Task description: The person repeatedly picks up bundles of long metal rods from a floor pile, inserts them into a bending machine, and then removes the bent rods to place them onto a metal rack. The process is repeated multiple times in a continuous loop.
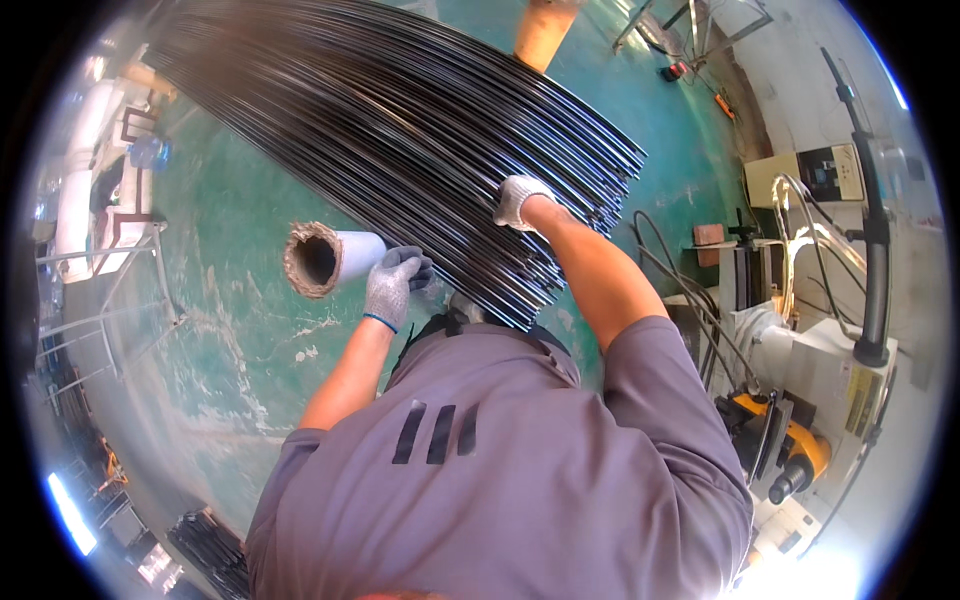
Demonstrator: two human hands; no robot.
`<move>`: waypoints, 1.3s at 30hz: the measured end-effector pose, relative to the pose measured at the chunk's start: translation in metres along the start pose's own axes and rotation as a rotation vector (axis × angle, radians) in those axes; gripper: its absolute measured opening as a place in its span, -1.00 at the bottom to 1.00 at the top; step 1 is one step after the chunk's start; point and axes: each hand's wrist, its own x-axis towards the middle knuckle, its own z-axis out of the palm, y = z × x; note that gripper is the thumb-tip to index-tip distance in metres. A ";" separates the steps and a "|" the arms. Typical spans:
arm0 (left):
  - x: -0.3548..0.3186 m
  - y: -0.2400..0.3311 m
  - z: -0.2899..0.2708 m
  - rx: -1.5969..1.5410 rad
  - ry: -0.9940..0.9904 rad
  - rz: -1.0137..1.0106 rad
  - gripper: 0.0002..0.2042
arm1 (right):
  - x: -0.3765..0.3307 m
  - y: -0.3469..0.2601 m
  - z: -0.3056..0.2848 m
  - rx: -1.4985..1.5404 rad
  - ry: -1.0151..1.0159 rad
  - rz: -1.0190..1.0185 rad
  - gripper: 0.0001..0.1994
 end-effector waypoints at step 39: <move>0.004 0.018 0.041 -0.624 -0.272 -0.312 -0.77 | -0.503 0.076 0.255 0.157 0.241 0.779 -0.77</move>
